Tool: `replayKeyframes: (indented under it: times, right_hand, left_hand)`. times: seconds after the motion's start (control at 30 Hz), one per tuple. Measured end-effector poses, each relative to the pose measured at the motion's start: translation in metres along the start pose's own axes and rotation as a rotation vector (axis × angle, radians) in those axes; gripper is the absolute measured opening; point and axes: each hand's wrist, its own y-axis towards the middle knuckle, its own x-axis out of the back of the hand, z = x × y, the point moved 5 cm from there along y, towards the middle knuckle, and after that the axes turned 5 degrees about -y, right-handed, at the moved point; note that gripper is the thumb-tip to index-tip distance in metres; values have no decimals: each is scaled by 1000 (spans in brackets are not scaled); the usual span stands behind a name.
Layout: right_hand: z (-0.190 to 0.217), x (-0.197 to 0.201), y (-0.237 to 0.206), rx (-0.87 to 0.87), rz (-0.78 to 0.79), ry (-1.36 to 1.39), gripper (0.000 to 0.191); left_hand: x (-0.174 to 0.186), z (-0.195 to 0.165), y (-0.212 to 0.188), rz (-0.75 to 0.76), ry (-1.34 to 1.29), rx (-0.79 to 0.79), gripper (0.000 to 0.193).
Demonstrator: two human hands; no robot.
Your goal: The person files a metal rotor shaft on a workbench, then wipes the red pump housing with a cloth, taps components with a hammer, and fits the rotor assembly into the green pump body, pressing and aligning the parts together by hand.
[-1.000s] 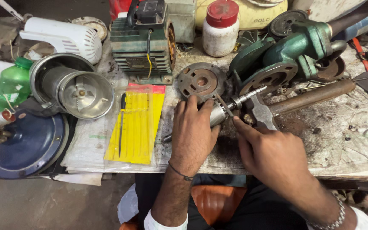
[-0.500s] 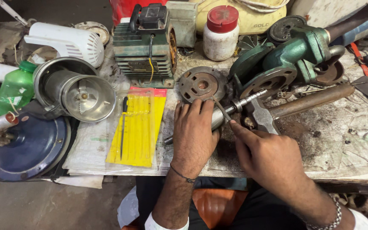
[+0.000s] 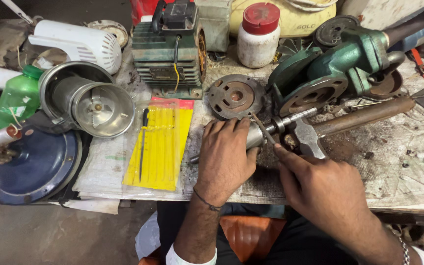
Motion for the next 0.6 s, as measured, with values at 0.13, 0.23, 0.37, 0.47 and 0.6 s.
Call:
replayKeyframes:
  times: [0.13, 0.23, 0.37, 0.47, 0.6]
  right_hand:
    - [2, 2, -4, 29, -48, -21, 42]
    - [4, 7, -7, 35, -67, -41, 41]
    - [3, 4, -5, -3, -21, -42, 40]
    - [2, -1, -10, 11, -12, -63, 39]
    - [-4, -4, -22, 19, -32, -63, 40]
  left_hand:
    - [1, -1, -2, -4, 19, -9, 61]
    - [4, -4, -3, -51, 43, -47, 64]
    - [3, -4, -4, -43, 41, -35, 63]
    - [2, -4, -4, -55, 56, -44, 65]
    - [1, -4, -4, -62, 56, -53, 65]
